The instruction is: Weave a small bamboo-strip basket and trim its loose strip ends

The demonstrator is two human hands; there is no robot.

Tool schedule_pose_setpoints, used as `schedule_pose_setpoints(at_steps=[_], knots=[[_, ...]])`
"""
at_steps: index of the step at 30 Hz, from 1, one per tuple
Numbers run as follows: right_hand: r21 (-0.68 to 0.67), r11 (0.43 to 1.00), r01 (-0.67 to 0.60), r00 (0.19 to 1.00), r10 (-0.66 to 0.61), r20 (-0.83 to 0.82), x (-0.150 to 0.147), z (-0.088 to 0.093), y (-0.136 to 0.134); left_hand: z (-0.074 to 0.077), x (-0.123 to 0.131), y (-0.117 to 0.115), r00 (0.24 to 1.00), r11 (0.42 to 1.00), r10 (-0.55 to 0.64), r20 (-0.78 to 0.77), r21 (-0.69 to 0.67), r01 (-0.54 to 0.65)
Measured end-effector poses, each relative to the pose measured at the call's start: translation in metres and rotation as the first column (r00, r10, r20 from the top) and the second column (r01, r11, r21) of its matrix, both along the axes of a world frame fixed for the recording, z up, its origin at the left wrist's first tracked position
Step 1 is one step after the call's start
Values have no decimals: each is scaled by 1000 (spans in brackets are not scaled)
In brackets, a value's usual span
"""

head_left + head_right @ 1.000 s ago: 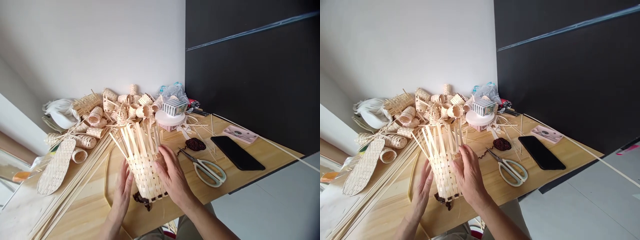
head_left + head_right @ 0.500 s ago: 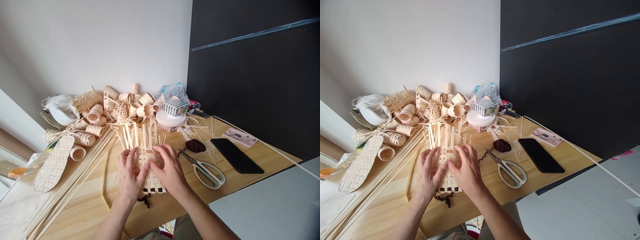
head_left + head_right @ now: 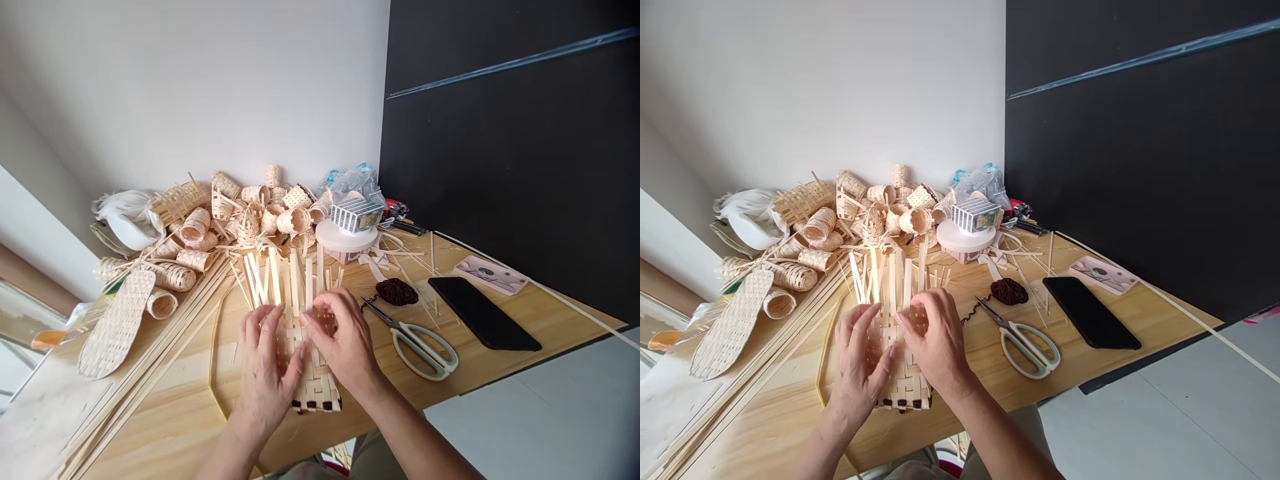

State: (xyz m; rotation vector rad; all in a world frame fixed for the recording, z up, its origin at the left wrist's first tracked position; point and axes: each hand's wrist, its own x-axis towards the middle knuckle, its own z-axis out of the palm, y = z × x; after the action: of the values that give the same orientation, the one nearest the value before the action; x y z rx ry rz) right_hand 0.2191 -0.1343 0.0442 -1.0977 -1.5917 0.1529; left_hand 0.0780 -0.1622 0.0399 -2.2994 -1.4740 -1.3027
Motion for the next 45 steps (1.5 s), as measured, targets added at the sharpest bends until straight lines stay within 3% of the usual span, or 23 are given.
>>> schedule_pose_setpoints(at_steps=[5,9,13,17,19,21,24,26,28,31,35,45], knots=[[-7,1000,-20,998,21,51,4,2,4,-1,3,6,998,998,26,-51,60,-23],[-19,1000,7,998,-6,65,11,20,8,-7,4,5,995,999,20,-101,44,-16],[-61,994,-86,988,93,126,7,40,14,-7,4,5,994,998,30,-105,53,-24],[-161,987,-17,967,57,250,-3,49,15,-6,4,5,997,995,20,-68,102,-13],[-227,972,-66,981,105,165,-5,50,15,-5,3,4,999,991,19,-50,133,-12],[-314,924,-217,976,204,-72,-4,49,15,-5,3,4,999,988,13,-36,151,-7],[-421,767,-485,849,297,-437,0,46,18,-5,2,5,999,988,-9,-31,155,14],[-453,699,-553,813,335,-477,1,45,19,-5,2,6,1000,987,-13,-23,158,17],[-462,736,-496,863,355,-361,1,44,18,-5,3,9,1000,987,-7,-15,161,10],[-416,867,-275,960,270,-73,-2,45,12,-4,4,11,1000,985,-20,-24,168,23],[-340,933,-119,975,174,136,-5,45,4,-2,3,12,999,984,-43,-21,174,46],[-419,868,-268,960,201,-197,-4,26,7,-2,3,14,997,983,-77,-11,169,78]])
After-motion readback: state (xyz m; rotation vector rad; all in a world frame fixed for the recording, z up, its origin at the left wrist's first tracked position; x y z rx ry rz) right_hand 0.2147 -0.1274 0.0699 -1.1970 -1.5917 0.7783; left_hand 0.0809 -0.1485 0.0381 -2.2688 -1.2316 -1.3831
